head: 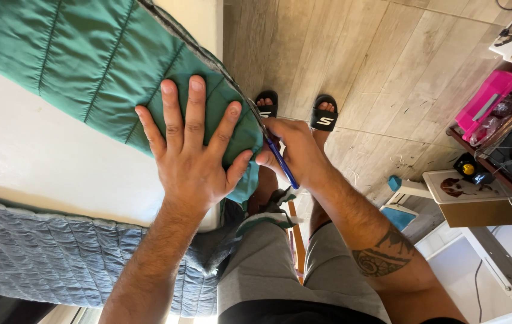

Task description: Cutting a green quilted fabric piece into a specific shape using scissors on a workshop table

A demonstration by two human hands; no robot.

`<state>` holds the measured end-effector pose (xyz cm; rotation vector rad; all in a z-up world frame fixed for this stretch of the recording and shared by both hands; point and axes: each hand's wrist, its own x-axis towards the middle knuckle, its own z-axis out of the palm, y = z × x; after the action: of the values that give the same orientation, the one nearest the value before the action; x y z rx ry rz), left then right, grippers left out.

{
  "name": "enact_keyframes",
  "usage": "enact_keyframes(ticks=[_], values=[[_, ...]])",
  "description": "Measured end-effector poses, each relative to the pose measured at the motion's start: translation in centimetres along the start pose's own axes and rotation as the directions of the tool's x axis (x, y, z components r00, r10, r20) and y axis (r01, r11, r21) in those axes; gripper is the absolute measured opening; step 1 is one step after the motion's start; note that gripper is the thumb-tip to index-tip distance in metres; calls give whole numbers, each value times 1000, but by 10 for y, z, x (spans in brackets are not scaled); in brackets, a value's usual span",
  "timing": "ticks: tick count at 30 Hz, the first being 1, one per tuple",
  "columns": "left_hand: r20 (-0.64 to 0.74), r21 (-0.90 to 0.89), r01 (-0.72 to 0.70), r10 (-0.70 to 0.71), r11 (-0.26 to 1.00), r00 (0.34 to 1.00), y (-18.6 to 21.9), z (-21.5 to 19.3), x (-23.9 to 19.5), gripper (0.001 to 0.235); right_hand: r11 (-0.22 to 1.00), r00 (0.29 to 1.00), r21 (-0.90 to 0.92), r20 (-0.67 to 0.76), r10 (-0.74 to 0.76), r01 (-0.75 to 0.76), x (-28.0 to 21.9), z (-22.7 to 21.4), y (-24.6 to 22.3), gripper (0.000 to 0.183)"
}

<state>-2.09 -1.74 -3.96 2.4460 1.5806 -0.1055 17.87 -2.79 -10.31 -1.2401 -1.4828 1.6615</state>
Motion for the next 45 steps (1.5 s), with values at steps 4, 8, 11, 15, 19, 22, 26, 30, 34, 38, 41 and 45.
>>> enact_keyframes(ticks=[4,8,11,15,19,22,26,30,34,38,41,45], values=[[-6,12,-1,1,1000,1000,0,0,0,64,996,999,-81,-20,-37,35,-1,1,17,79],[4,17,2,-2,1000,1000,0,0,-1,63,989,995,-116,-43,-92,86,-3,-1,20,62],[0,15,-2,2,1000,1000,-1,1,0,64,991,987,-93,-118,-107,96,-4,-5,25,59],[6,-17,-14,14,1000,1000,-1,-1,-1,65,999,982,3,-185,-35,36,-6,-11,20,78],[16,-30,-52,52,998,998,-5,-1,-13,67,998,994,-10,-92,55,-56,-28,4,22,88],[36,-74,-120,123,990,992,-12,-4,-28,65,994,990,23,-93,108,-106,-41,19,21,83],[103,-90,-222,231,971,967,-22,-3,-43,61,859,962,504,-180,203,-87,-42,47,10,81],[87,-105,-235,245,966,966,-24,-1,-47,66,713,916,697,-231,328,-80,-29,60,-1,59],[49,-154,-188,197,970,979,-9,-25,-28,65,755,872,651,-320,370,-81,-22,60,-17,35],[-73,-73,-54,49,996,996,-3,-26,-5,61,766,869,642,-356,344,-40,-25,64,-18,36],[-9,8,45,-45,999,999,-8,-19,10,66,792,852,608,-386,355,-54,-30,69,-18,36],[12,17,47,-47,999,999,-12,-12,12,70,788,859,614,-379,343,-44,-40,70,-18,33]])
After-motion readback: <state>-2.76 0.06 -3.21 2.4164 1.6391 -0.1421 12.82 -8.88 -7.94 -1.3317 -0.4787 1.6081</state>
